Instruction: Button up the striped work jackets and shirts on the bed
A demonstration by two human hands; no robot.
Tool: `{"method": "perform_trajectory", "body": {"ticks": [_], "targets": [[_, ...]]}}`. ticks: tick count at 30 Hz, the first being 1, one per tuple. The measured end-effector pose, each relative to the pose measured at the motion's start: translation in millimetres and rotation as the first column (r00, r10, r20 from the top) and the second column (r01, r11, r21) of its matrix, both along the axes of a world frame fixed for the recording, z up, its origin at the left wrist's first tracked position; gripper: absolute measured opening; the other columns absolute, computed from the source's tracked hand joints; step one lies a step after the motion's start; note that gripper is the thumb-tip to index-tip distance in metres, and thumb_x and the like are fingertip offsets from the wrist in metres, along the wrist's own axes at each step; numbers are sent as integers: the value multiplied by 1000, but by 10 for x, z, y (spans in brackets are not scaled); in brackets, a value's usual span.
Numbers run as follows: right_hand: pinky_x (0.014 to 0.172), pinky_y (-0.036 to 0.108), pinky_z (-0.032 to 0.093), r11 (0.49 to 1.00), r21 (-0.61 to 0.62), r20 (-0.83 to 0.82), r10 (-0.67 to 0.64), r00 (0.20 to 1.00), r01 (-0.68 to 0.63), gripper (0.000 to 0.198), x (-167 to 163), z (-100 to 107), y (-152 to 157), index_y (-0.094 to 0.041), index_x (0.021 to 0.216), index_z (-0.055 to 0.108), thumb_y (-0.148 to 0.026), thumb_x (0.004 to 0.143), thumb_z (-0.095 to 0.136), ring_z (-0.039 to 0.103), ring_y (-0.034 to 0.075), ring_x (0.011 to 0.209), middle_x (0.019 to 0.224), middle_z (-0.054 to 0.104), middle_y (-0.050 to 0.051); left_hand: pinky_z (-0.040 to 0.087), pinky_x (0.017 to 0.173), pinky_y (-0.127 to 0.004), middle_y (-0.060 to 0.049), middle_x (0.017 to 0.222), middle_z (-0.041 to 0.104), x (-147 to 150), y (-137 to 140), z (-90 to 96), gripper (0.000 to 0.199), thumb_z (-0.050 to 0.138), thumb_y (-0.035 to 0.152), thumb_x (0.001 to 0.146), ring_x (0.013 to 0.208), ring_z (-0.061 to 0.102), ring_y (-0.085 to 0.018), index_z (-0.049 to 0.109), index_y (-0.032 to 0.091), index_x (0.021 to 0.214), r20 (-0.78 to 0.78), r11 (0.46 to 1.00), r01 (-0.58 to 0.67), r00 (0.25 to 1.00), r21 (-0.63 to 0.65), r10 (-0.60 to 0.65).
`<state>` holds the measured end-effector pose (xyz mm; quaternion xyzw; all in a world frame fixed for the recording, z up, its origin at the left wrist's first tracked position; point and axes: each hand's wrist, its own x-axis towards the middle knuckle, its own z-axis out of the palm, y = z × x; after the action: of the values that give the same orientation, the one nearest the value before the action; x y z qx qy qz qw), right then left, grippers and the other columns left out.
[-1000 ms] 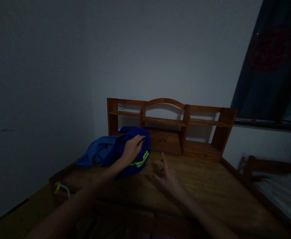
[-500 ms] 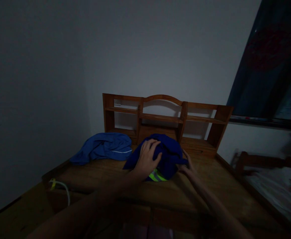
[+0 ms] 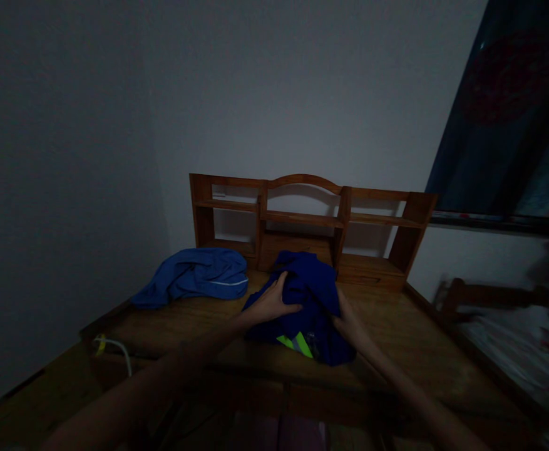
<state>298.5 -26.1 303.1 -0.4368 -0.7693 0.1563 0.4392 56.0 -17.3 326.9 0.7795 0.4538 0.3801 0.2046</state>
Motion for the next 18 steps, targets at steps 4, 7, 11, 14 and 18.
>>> {"method": "perform_trajectory", "body": {"ticks": [4,7,11,14,18], "targets": [[93,35,41,997,10,106,-71,992,71,54,193,246,150,-19,127,47,-10,74,43,56,23,107,118,59,7,39,96,-38,-12,128,47,-71,124,-27,64,45,56,81,112,51,-23,32,24,134,125,994,-102,986,-43,107],[91,33,42,993,42,152,-118,981,113,40,266,582,206,-20,114,57,-14,80,38,57,22,102,108,64,6,40,95,-36,-12,132,41,-150,260,-71,55,37,52,86,110,52,-19,32,23,132,287,931,-351,907,106,309],[86,30,42,992,104,226,-97,969,75,33,241,977,207,-20,109,60,-19,85,37,59,21,97,101,66,5,44,87,-32,-12,125,50,-222,473,-97,73,64,39,70,103,56,-21,33,18,132,190,903,-413,902,117,388],[84,28,42,988,150,338,-72,938,21,30,248,1166,233,-18,107,61,-20,84,42,60,21,95,101,66,6,47,73,-28,-5,85,67,-277,596,-59,35,62,23,68,82,63,-21,61,15,102,-23,946,-310,951,-99,309],[77,24,44,992,123,624,-109,774,40,25,377,1389,319,-17,97,66,-19,80,48,62,19,87,93,68,6,45,61,-28,-6,55,62,-459,654,223,17,48,16,72,65,63,-22,65,12,72,-23,908,-403,915,-111,403]]}}
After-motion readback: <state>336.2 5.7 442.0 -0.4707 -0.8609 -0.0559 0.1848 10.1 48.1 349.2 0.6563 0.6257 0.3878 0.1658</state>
